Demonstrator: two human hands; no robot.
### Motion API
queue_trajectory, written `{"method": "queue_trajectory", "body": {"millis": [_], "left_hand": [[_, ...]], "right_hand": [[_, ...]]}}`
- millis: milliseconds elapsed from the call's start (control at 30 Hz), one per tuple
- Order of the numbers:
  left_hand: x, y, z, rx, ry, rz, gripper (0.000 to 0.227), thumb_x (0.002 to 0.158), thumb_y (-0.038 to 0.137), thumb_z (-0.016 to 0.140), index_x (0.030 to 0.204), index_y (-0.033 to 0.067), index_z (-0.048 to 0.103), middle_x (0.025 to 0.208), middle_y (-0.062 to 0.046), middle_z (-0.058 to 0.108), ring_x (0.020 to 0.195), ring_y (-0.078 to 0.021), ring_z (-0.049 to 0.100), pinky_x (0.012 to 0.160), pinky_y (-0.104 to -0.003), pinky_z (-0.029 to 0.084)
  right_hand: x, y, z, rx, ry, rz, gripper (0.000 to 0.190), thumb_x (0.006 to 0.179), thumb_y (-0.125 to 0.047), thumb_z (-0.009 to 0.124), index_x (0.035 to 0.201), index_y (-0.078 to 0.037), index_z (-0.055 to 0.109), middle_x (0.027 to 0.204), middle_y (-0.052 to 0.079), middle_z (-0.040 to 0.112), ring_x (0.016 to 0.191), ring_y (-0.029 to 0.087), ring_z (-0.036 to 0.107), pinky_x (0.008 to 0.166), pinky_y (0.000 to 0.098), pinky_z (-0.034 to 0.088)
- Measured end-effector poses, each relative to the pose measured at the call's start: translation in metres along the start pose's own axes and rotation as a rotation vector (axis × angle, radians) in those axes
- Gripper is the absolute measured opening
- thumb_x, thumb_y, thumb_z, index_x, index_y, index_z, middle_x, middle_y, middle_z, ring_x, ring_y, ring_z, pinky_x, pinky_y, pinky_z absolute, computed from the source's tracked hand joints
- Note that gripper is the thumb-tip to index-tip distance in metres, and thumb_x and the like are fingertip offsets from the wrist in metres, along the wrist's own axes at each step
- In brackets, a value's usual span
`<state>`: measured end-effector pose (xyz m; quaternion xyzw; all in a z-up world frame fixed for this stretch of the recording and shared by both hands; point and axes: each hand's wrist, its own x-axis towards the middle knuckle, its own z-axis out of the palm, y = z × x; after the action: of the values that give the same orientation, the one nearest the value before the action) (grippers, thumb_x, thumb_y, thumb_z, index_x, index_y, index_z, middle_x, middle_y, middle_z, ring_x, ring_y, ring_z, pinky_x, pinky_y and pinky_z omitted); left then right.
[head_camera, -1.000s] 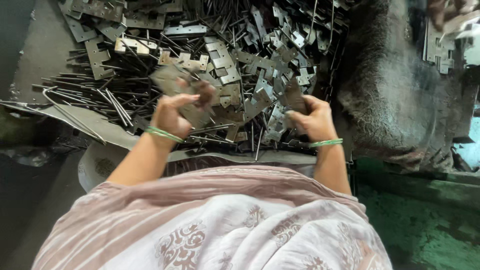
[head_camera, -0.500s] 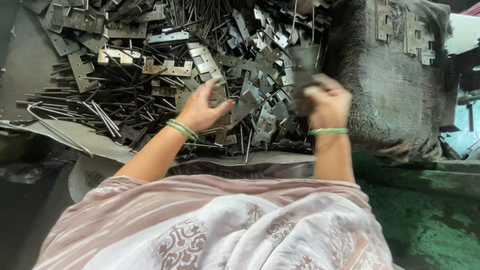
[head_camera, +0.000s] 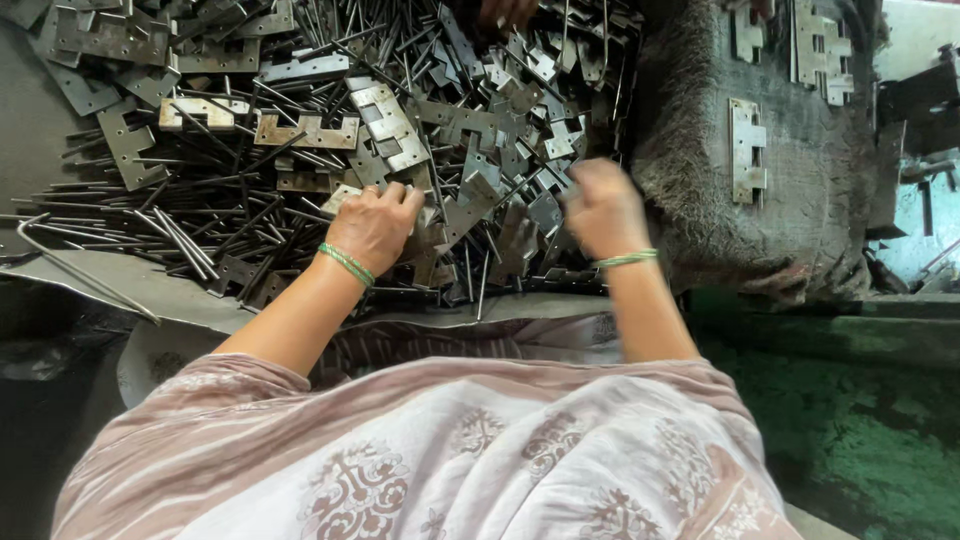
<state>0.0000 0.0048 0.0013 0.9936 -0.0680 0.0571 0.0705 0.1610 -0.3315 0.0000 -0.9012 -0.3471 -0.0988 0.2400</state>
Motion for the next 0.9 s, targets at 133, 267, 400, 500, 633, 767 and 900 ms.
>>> {"method": "queue_trajectory", "body": {"millis": [133, 267, 400, 500, 633, 767, 900], "left_hand": [[0.013, -0.001, -0.032, -0.211, 0.137, 0.044, 0.045, 0.086, 0.009, 0.066, 0.129, 0.0201, 0.067, 0.098, -0.009, 0.072, 0.079, -0.0304, 0.073, 0.067, -0.043, 0.060], [0.016, -0.022, -0.069, -0.705, 0.425, 0.046, 0.020, 0.093, 0.011, 0.078, 0.108, 0.0191, 0.068, 0.095, -0.006, 0.078, 0.081, -0.0164, 0.078, 0.070, -0.029, 0.064], [0.000, -0.049, -0.084, -0.795, 0.472, -0.165, 0.040, 0.086, -0.001, 0.078, 0.124, 0.0084, 0.070, 0.099, -0.009, 0.079, 0.081, -0.0168, 0.078, 0.065, -0.027, 0.062], [-0.016, -0.068, -0.082, -1.162, 0.634, -0.226, 0.033, 0.089, -0.008, 0.079, 0.119, 0.0051, 0.072, 0.106, -0.012, 0.078, 0.092, -0.0227, 0.079, 0.076, -0.032, 0.065], [-0.044, -0.082, -0.080, -2.184, 0.598, -0.228, 0.041, 0.085, -0.013, 0.074, 0.123, 0.0016, 0.068, 0.105, -0.015, 0.075, 0.093, -0.0243, 0.076, 0.083, -0.037, 0.065], [-0.049, -0.077, -0.074, -2.224, 0.419, -0.266, 0.064, 0.071, -0.019, 0.070, 0.121, 0.0209, 0.071, 0.110, -0.008, 0.074, 0.107, -0.0201, 0.075, 0.091, -0.039, 0.066], [-0.028, -0.061, -0.042, -0.776, 0.069, -0.083, 0.034, 0.075, 0.007, 0.085, 0.106, 0.0097, 0.073, 0.105, -0.010, 0.072, 0.102, -0.0283, 0.067, 0.090, -0.042, 0.058]], "right_hand": [[0.004, -0.066, 0.045, -0.231, -0.643, 0.054, 0.101, 0.057, -0.029, 0.097, 0.142, -0.003, 0.049, 0.139, 0.025, 0.048, 0.127, 0.043, 0.048, 0.103, 0.0534, 0.043], [0.013, -0.067, 0.057, -0.303, -0.691, 0.082, 0.103, 0.052, -0.029, 0.099, 0.141, -0.009, 0.050, 0.134, 0.017, 0.050, 0.128, 0.038, 0.049, 0.104, 0.0520, 0.045], [0.027, -0.051, 0.049, -0.152, -0.587, 0.153, 0.093, 0.042, -0.022, 0.103, 0.126, -0.012, 0.066, 0.128, 0.017, 0.054, 0.121, 0.038, 0.049, 0.097, 0.0513, 0.044], [0.026, -0.043, 0.032, 0.103, -0.614, 0.168, 0.055, 0.054, -0.014, 0.098, 0.100, -0.003, 0.070, 0.104, 0.014, 0.062, 0.099, 0.030, 0.063, 0.087, 0.0403, 0.056], [0.002, -0.016, -0.005, 0.404, -0.239, 0.235, 0.036, 0.070, -0.003, 0.090, 0.099, -0.001, 0.070, 0.098, 0.008, 0.071, 0.085, 0.018, 0.068, 0.074, 0.0302, 0.057], [-0.033, 0.014, -0.036, 1.180, 0.121, 0.733, 0.021, 0.095, 0.008, 0.078, 0.107, -0.002, 0.064, 0.097, 0.016, 0.072, 0.076, 0.021, 0.067, 0.057, 0.0254, 0.052], [-0.059, 0.013, -0.031, 1.722, 0.075, 0.951, 0.040, 0.089, 0.011, 0.063, 0.127, -0.002, 0.059, 0.103, 0.015, 0.073, 0.092, 0.026, 0.077, 0.053, 0.0153, 0.053]]}}
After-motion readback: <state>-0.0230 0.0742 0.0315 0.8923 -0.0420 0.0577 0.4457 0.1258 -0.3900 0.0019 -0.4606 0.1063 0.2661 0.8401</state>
